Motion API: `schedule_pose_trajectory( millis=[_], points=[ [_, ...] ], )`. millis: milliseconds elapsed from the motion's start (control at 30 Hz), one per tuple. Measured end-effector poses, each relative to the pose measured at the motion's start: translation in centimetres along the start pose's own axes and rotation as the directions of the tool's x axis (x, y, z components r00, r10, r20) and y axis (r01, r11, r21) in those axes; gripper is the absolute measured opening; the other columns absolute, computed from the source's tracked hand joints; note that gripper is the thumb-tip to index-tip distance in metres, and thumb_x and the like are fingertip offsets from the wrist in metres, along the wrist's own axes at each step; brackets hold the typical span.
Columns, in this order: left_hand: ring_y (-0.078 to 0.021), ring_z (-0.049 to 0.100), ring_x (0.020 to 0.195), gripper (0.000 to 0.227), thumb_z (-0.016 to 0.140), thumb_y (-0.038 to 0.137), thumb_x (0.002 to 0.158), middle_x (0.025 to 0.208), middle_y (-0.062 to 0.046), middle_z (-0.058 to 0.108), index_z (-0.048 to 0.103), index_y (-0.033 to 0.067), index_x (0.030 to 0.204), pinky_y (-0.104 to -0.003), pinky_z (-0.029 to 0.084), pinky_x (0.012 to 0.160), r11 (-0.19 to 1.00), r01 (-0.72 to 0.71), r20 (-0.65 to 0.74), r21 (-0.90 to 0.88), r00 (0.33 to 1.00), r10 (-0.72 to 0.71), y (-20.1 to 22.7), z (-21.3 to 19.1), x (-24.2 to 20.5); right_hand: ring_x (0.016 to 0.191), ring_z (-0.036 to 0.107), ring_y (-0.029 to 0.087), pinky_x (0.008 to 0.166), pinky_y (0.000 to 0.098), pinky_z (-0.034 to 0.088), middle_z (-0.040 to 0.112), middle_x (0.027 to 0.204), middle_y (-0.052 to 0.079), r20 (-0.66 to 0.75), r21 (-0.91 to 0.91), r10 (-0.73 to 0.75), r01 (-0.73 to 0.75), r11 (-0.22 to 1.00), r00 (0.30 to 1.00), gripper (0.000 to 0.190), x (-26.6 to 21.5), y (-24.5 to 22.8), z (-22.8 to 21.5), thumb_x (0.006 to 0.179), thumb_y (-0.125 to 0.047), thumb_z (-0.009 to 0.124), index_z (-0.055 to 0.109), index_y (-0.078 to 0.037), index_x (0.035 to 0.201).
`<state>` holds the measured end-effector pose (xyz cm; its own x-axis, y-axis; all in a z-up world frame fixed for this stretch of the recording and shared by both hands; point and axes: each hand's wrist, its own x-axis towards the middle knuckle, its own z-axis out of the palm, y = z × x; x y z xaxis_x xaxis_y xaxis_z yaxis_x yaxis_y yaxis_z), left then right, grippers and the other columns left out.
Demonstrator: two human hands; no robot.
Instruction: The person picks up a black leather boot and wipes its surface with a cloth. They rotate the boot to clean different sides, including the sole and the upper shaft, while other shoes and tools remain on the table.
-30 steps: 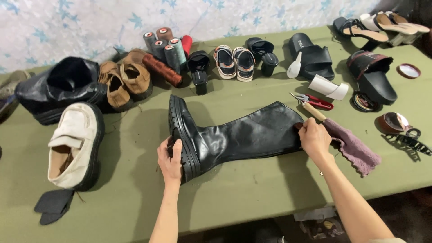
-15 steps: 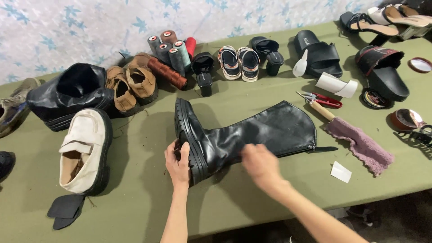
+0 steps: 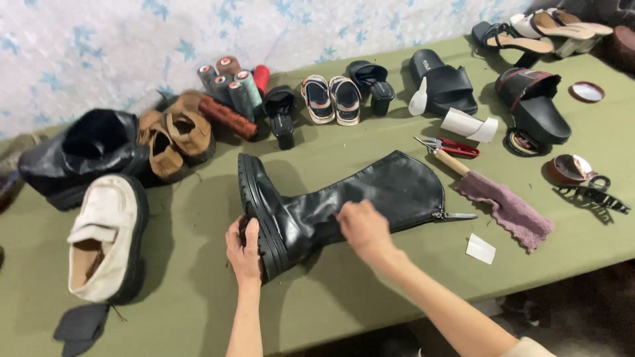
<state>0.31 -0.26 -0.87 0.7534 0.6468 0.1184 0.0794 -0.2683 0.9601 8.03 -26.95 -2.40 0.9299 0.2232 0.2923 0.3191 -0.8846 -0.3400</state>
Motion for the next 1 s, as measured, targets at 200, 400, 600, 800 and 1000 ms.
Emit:
schedule_pose_trajectory(
  millis=[200, 400, 600, 800, 1000],
  points=[
    [-0.0267, 0.058, 0.128, 0.057, 0.063, 0.057, 0.088, 0.135, -0.006, 0.060, 0.064, 0.0208, 0.133, -0.042, 0.041, 0.111, 0.994, 0.108, 0.017, 0.011, 0.994, -0.108, 1.8, -0.3, -0.1, 0.077, 0.059, 0.024, 0.055, 0.0391, 0.049, 0.054, 0.065, 0.000, -0.108, -0.195, -0.173, 0.150, 0.969, 0.979, 0.007, 0.3, 5.2, 2.3, 0.085, -0.024, 0.061, 0.056, -0.021, 0.080],
    [-0.0209, 0.057, 0.125, 0.058, 0.060, 0.051, 0.085, 0.135, -0.004, 0.059, 0.064, 0.0165, 0.131, -0.038, 0.044, 0.107, 0.987, 0.156, 0.014, -0.029, 0.988, -0.155, 3.1, -0.2, -0.3, 0.080, 0.064, 0.042, 0.071, 0.0539, 0.052, 0.059, 0.094, 0.017, 0.083, -0.207, 0.357, -0.334, 0.920, 0.931, 0.018, 2.0, 13.6, -6.9, 0.094, -0.023, 0.052, 0.067, -0.017, 0.101],
    [-0.0217, 0.057, 0.125, 0.057, 0.061, 0.052, 0.085, 0.136, -0.004, 0.059, 0.064, 0.0173, 0.130, -0.039, 0.044, 0.107, 0.991, 0.129, 0.007, -0.022, 0.992, -0.129, 2.0, 0.0, 0.1, 0.104, 0.061, 0.039, 0.073, 0.0519, 0.052, 0.065, 0.105, 0.014, -0.026, -0.055, 0.426, -0.427, 0.903, 0.904, 0.013, 2.5, 12.9, -10.1, 0.101, -0.027, 0.056, 0.063, -0.019, 0.109],
    [-0.0211, 0.057, 0.125, 0.056, 0.060, 0.050, 0.085, 0.134, -0.004, 0.060, 0.065, 0.0168, 0.130, -0.038, 0.044, 0.106, 0.989, 0.141, 0.007, -0.030, 0.990, -0.141, 3.4, -0.2, -0.5, 0.087, 0.059, 0.028, 0.072, 0.0472, 0.050, 0.064, 0.098, 0.004, 0.144, 0.206, 0.130, -0.158, 0.966, 0.981, 0.015, 1.7, 0.8, -4.8, 0.101, -0.033, 0.052, 0.063, -0.025, 0.107],
    [-0.0210, 0.057, 0.125, 0.058, 0.060, 0.050, 0.085, 0.133, -0.005, 0.059, 0.064, 0.0166, 0.132, -0.038, 0.044, 0.107, 0.988, 0.152, 0.023, -0.037, 0.988, -0.151, 3.3, -0.3, -0.4, 0.094, 0.056, 0.031, 0.068, 0.0493, 0.049, 0.074, 0.086, 0.005, 0.079, -0.040, 0.023, -0.019, 0.999, 0.997, 0.016, 2.7, 4.3, -2.0, 0.096, -0.020, 0.053, 0.066, -0.019, 0.104]
  ],
)
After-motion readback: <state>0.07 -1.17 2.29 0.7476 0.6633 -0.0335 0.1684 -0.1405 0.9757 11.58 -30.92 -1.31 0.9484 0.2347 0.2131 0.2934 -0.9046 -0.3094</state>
